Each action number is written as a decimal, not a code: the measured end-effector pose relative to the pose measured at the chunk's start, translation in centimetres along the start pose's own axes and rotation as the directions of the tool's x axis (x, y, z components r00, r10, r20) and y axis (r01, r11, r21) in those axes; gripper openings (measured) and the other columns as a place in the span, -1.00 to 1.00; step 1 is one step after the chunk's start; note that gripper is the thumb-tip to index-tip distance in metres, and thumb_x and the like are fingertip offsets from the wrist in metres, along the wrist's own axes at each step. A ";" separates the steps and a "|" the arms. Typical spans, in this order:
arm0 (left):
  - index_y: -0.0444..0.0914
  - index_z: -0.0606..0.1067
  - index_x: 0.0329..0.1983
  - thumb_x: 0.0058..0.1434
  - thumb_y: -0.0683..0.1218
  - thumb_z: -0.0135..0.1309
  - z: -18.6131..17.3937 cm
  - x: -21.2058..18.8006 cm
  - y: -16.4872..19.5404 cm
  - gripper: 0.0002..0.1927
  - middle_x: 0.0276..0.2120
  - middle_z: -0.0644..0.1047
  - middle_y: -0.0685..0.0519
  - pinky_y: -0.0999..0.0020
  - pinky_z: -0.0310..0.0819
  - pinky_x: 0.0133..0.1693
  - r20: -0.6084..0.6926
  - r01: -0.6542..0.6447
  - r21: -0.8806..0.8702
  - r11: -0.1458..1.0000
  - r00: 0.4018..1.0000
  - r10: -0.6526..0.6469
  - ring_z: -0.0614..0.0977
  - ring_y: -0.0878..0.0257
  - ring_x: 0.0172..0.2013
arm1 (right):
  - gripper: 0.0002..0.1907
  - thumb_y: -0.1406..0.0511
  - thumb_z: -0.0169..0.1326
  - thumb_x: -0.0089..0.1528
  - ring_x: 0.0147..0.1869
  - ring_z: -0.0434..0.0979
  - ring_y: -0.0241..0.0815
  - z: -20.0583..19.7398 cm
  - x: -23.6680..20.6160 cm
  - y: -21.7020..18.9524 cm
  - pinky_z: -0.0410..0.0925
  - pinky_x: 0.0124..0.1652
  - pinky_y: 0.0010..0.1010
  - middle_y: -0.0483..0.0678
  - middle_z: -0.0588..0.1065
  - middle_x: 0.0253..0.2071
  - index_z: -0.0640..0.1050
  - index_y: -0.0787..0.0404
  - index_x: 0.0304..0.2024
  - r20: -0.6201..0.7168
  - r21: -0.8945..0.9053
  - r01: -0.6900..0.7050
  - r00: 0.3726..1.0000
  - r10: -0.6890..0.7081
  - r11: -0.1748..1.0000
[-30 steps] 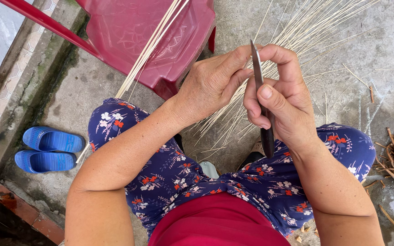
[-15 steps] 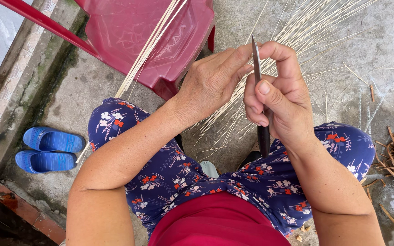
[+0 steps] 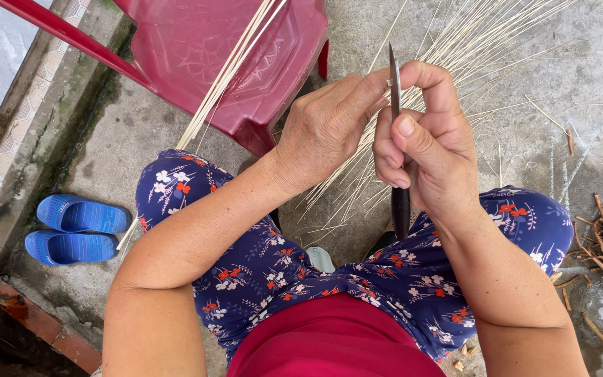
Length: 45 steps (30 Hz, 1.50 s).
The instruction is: The person sits on the floor and uses a knife to sharpen the ends of thin bamboo sticks. They hold each stick with one hand and scrape the knife along its length to create a pointed tip, then place the finished sticks on a nearby red plastic chair.
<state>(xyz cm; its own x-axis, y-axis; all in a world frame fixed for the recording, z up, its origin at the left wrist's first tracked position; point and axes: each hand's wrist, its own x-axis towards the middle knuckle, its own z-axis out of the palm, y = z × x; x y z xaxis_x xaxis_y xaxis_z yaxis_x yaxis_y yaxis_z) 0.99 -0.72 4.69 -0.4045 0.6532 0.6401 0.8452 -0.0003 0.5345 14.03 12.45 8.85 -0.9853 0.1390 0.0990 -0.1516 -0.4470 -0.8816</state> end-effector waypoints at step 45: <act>-0.29 0.60 -0.02 0.17 -0.17 0.38 -11.1 -6.4 4.5 -0.67 -0.09 0.60 -0.02 0.40 0.59 -0.09 0.121 0.094 -0.248 0.964 0.991 -0.065 0.68 0.20 -0.08 | -0.71 0.39 0.05 0.55 -0.30 0.56 -0.40 -9.3 2.4 3.7 0.33 -0.30 -0.60 -0.09 0.55 -0.35 0.24 0.21 0.21 -0.110 -0.884 0.079 0.923 -0.370 0.460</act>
<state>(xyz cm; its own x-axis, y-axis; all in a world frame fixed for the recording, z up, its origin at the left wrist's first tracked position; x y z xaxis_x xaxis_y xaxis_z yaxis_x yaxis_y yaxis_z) 3.52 -13.31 9.17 -0.4136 0.7386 0.5323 0.6907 -0.1265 0.7120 11.85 19.33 1.55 -0.8445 0.3906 0.3664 -0.0783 0.5868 -0.8059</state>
